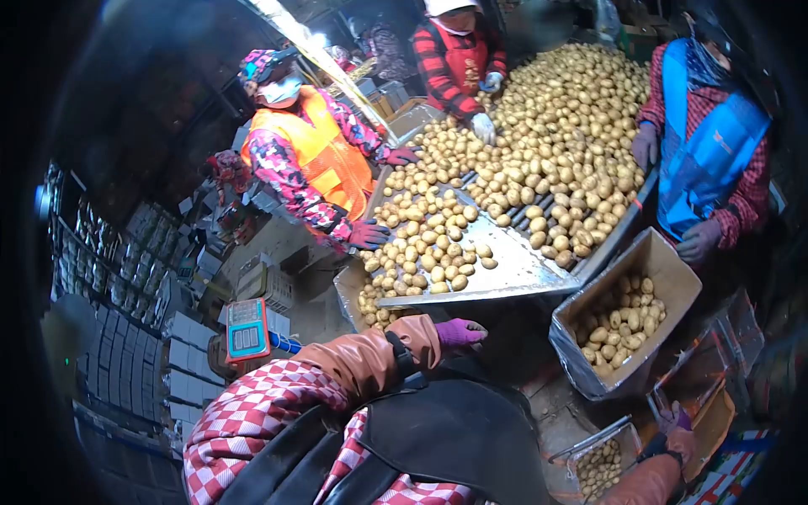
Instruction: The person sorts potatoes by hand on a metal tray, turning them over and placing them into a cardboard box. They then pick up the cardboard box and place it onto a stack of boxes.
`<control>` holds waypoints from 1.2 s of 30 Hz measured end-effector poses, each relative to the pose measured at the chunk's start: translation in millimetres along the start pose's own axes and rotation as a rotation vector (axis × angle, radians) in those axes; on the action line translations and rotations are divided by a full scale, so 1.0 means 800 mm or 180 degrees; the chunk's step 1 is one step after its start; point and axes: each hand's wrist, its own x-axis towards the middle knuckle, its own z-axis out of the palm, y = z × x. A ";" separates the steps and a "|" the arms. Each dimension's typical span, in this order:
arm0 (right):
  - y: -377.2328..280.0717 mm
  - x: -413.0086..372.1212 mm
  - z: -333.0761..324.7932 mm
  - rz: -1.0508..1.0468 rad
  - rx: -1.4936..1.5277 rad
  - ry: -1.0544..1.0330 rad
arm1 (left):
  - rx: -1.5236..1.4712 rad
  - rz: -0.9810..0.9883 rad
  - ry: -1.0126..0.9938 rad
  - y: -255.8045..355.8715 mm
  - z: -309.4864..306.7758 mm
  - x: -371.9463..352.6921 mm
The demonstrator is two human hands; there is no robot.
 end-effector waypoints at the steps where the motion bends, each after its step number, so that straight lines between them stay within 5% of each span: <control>1: 0.002 0.031 -0.003 0.0081 -0.0116 -0.0161 | -0.0001 0.0173 0.0048 -0.005 -0.005 0.001; 6: -0.022 0.107 0.006 0.0410 0.0599 0.0473 | -0.0235 0.0249 0.0513 -0.014 -0.037 -0.043; 9: -0.028 0.129 -0.027 0.0424 -0.0195 0.0626 | -0.0104 0.0498 0.0761 -0.063 -0.088 -0.015; 12: -0.054 0.132 0.013 -0.0724 -0.2124 0.1546 | -0.0042 0.0839 0.1064 -0.059 -0.122 -0.018; 14: -0.068 0.132 0.063 -0.1280 -0.2564 0.1712 | 0.0195 0.0904 0.1111 -0.045 -0.144 -0.020; 15: -0.079 0.130 0.104 -0.1483 -0.2641 0.1541 | 0.0426 0.0891 0.1092 -0.040 -0.164 -0.023; 18: -0.126 0.087 0.280 -0.1741 -0.2844 0.0632 | 0.1444 0.2549 0.2029 -0.036 -0.211 -0.017; 20: -0.140 0.035 0.407 -0.1571 -0.3320 0.0067 | 0.0662 0.1962 0.1924 -0.002 -0.234 -0.027; 22: -0.148 -0.025 0.515 -0.1103 -0.3996 -0.0311 | 0.0684 0.1551 0.1812 -0.094 -0.337 0.072; 25: -0.139 -0.062 0.637 -0.0665 -0.4400 -0.0226 | 0.2071 0.2693 0.2692 -0.020 -0.339 0.060; 27: -0.075 0.048 0.693 -0.3536 -0.4218 0.1702 | 0.2478 0.3205 0.3176 -0.002 -0.323 0.063; 36: -0.091 0.054 0.691 -0.2548 -0.4464 0.0880 | 0.3039 0.1713 0.2426 -0.003 -0.283 0.028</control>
